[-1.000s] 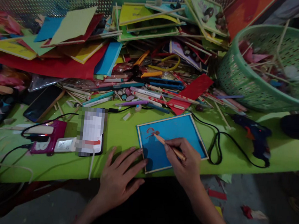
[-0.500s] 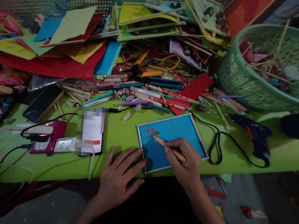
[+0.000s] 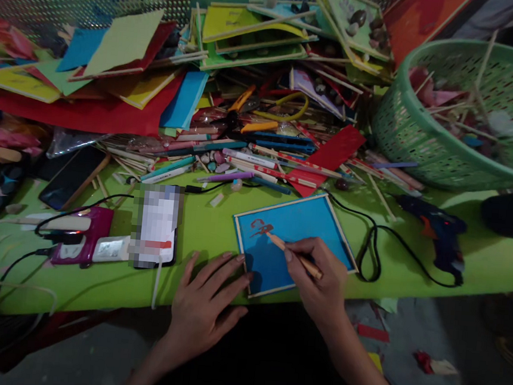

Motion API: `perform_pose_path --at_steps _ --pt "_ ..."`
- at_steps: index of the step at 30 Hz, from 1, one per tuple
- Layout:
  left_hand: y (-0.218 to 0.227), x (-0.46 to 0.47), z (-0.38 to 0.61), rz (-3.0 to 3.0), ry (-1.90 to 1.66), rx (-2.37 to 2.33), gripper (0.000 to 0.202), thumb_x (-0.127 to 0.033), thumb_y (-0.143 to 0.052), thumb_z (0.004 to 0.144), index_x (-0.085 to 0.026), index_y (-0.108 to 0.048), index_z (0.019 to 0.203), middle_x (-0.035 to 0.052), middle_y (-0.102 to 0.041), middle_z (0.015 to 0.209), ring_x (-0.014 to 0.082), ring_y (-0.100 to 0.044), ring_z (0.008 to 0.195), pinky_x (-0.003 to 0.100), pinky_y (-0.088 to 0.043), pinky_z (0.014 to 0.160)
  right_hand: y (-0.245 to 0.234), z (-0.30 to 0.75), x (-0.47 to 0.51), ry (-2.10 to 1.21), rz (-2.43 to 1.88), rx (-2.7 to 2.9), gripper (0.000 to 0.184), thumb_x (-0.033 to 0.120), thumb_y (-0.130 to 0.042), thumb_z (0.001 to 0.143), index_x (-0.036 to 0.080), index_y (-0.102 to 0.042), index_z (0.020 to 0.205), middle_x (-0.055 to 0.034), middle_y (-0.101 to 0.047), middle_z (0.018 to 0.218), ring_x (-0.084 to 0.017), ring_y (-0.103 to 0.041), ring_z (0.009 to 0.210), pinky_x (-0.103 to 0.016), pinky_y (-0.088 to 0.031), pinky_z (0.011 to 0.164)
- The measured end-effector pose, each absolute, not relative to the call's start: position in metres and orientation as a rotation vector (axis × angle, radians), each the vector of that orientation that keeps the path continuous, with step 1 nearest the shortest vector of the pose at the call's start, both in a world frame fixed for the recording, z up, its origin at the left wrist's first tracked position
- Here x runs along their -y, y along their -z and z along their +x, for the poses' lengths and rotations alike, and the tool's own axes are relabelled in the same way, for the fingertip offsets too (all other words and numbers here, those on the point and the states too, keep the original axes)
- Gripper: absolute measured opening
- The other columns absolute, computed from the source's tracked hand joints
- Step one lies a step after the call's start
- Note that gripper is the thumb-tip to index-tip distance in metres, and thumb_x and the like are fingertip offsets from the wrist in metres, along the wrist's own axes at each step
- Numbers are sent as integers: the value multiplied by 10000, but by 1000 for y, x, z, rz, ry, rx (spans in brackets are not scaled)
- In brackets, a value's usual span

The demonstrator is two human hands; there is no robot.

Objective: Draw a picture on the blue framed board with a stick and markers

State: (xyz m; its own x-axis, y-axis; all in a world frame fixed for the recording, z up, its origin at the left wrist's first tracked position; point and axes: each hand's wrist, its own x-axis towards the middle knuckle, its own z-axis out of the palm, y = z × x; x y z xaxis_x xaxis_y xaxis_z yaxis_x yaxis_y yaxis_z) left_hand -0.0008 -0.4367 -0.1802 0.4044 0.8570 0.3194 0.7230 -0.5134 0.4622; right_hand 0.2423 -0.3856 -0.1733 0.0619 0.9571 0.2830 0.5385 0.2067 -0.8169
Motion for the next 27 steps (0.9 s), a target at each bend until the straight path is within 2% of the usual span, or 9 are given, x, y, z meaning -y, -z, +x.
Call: perform_pose_path --at_steps 3,8,12,21,27 --pt "180 437 -1 2408 -770 -1393 415 -449 -692 1009 -319 -673 1403 -35 -604 1573 208 -565 1437 478 -16 1365 173 242 386 -624 -1393 1638 45 196 -730 932 236 -711 928 6 -737 808 -149 -683 676 -258 -522 622" --pt "180 437 0 2413 -777 -1389 414 -450 -684 1013 -320 -669 1406 -40 -609 1569 201 -563 1437 479 -18 1365 173 244 388 -588 -1448 1588 57 183 -719 947 239 -711 944 11 -726 805 -133 -652 642 -246 -497 588" --pt "180 436 0 2414 -790 -1385 404 -456 -678 1015 -316 -678 1394 -34 -611 1567 206 -572 1425 486 -23 1364 173 244 387 -628 -1400 1643 59 186 -723 945 244 -710 942 14 -736 825 -140 -683 694 -248 -524 642" --pt "181 437 -1 2421 -765 -1388 420 -456 -693 1006 -326 -671 1404 -44 -599 1579 200 -555 1445 477 -20 1365 172 242 385 -564 -1457 1609 20 214 -731 945 231 -721 942 17 -739 801 -117 -647 614 -226 -492 565" --pt "180 436 -1 2431 -775 -1386 419 -457 -689 1008 -318 -675 1403 -35 -612 1567 204 -569 1434 481 -24 1367 171 241 384 -570 -1443 1625 23 210 -721 950 232 -715 948 13 -756 815 -118 -669 624 -216 -507 571"
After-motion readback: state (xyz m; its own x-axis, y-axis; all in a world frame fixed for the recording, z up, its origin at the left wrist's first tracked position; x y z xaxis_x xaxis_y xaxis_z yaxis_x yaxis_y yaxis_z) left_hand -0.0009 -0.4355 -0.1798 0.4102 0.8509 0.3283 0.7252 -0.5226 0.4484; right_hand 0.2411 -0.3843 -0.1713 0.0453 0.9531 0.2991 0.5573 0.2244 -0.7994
